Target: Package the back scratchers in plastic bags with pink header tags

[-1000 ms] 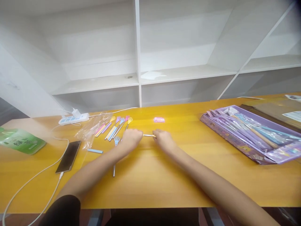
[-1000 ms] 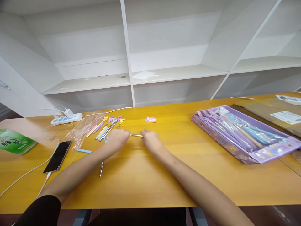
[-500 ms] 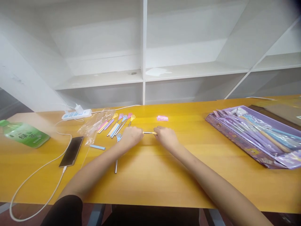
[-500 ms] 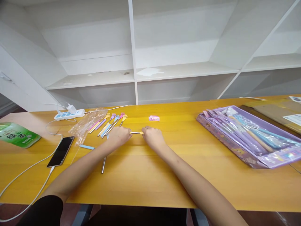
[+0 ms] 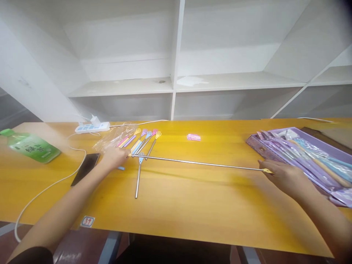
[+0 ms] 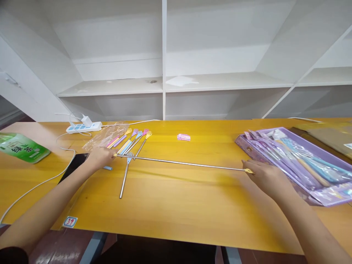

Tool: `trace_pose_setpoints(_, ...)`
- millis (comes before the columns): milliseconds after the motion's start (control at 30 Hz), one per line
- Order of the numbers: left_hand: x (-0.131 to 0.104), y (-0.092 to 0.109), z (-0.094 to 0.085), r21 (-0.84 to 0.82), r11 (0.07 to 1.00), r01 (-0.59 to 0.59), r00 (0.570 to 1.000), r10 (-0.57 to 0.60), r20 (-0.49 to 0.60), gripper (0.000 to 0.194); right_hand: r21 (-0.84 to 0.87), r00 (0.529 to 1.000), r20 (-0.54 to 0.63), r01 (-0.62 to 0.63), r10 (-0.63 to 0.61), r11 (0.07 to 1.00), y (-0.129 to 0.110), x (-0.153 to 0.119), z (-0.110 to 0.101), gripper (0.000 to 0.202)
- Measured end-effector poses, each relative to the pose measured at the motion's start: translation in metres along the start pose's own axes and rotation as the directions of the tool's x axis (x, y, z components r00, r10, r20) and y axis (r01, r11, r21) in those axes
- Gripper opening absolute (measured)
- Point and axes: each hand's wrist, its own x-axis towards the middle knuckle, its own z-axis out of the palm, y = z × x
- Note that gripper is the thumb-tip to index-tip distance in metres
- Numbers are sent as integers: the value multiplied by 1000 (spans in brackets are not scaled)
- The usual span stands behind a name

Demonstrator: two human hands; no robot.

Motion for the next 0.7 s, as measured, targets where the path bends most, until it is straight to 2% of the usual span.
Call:
trace_pose_setpoints(100,-2,4,4,-44,999,-14,999,12,-43,19,96,996,50,73,-78,993,-1,-12,0,13)
trace_pose_setpoints(200,0,5,5,-55,998,-16,997,13,-70,21,104,996,44,74,-79,992,-9,-14,-1,12)
trace_pose_setpoints(467,-2,0,8,56,998,2,1000,-1,-13,25,64,998,48,31,-34,997,-15,-14,6,14)
trace_pose_setpoints(700,-4,9,9,90,996,6,1000,-6,-6,30,87,999,30,12,-15,996,-23,-9,14,11)
